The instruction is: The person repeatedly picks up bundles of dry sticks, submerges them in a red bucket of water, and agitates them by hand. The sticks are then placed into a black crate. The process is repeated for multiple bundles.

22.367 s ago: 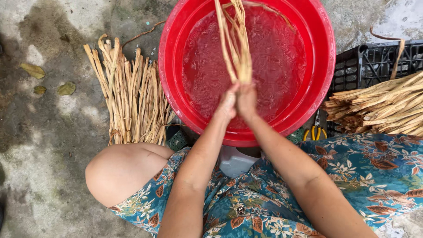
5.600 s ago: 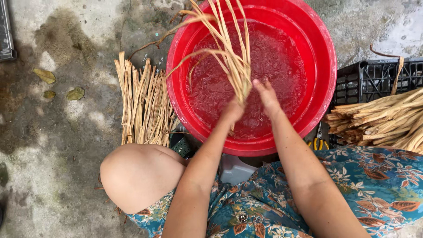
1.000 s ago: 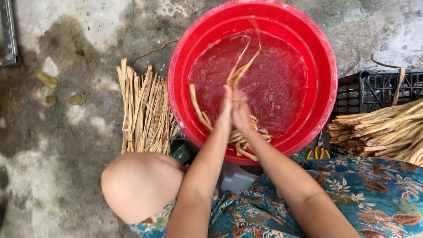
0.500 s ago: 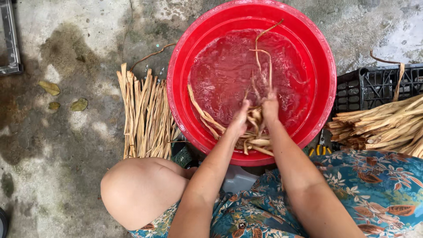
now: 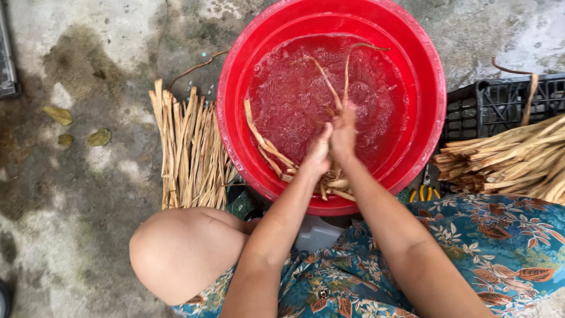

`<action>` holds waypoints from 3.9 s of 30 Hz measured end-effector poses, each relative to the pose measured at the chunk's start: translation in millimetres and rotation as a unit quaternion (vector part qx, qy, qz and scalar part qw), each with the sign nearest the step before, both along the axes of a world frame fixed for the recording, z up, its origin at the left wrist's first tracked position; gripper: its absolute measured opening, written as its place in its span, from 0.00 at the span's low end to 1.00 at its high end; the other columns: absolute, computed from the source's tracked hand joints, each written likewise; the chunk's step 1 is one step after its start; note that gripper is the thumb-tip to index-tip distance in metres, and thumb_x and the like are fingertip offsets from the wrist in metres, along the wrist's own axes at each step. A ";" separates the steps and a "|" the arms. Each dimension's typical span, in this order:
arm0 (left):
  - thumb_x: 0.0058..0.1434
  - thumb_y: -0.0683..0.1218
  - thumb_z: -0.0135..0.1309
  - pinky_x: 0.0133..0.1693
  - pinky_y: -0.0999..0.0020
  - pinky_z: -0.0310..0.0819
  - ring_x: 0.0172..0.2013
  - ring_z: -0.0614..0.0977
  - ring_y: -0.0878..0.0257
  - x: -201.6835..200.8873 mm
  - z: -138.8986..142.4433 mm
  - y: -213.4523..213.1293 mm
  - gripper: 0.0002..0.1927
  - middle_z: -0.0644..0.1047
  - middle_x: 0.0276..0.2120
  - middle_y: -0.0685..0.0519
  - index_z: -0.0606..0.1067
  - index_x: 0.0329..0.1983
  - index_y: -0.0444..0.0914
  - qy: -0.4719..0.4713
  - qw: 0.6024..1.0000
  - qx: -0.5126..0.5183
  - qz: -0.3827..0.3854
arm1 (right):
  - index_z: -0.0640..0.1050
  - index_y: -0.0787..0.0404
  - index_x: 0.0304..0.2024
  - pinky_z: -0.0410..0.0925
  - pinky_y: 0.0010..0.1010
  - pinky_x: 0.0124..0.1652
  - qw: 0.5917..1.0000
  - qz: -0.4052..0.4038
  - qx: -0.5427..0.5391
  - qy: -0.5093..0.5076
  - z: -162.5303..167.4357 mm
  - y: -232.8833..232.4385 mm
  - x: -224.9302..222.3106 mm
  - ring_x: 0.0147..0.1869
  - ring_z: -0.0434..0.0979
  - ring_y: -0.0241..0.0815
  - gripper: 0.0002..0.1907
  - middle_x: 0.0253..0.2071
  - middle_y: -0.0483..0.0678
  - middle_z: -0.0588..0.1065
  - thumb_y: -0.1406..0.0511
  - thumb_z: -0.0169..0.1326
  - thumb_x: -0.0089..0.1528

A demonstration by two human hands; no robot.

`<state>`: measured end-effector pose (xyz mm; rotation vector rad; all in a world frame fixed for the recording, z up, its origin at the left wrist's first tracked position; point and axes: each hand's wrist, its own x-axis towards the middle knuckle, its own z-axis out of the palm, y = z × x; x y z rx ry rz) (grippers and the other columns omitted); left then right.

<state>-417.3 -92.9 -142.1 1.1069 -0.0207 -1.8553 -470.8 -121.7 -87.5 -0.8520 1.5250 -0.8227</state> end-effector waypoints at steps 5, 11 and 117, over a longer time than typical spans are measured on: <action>0.67 0.64 0.47 0.40 0.64 0.68 0.41 0.71 0.59 48.8 -20.4 13.4 0.27 0.69 0.45 0.49 0.66 0.55 0.38 0.013 0.982 -0.152 0.112 | 0.64 0.54 0.75 0.53 0.66 0.63 0.942 0.242 -0.204 0.111 -16.7 43.6 39.0 0.71 0.54 0.66 0.26 0.71 0.55 0.60 0.56 0.37 0.76; 0.70 0.61 0.44 0.30 0.69 0.68 0.29 0.71 0.64 6.9 -19.5 13.1 0.21 0.70 0.32 0.54 0.70 0.45 0.38 -0.081 0.994 -0.034 -0.072 | 0.73 0.53 0.65 0.66 0.53 0.58 0.947 0.123 -0.104 0.277 -36.8 3.7 -1.7 0.56 0.74 0.53 0.27 0.56 0.54 0.76 0.49 0.36 0.73; 0.59 0.50 0.62 0.34 0.61 0.83 0.37 0.87 0.56 85.5 5.2 -5.6 0.25 0.84 0.40 0.46 0.71 0.56 0.34 -0.208 0.969 -0.060 -0.119 | 0.79 0.55 0.58 0.76 0.21 0.43 0.913 0.344 0.078 0.207 19.8 -11.1 -26.9 0.42 0.79 0.32 0.19 0.47 0.48 0.82 0.69 0.51 0.64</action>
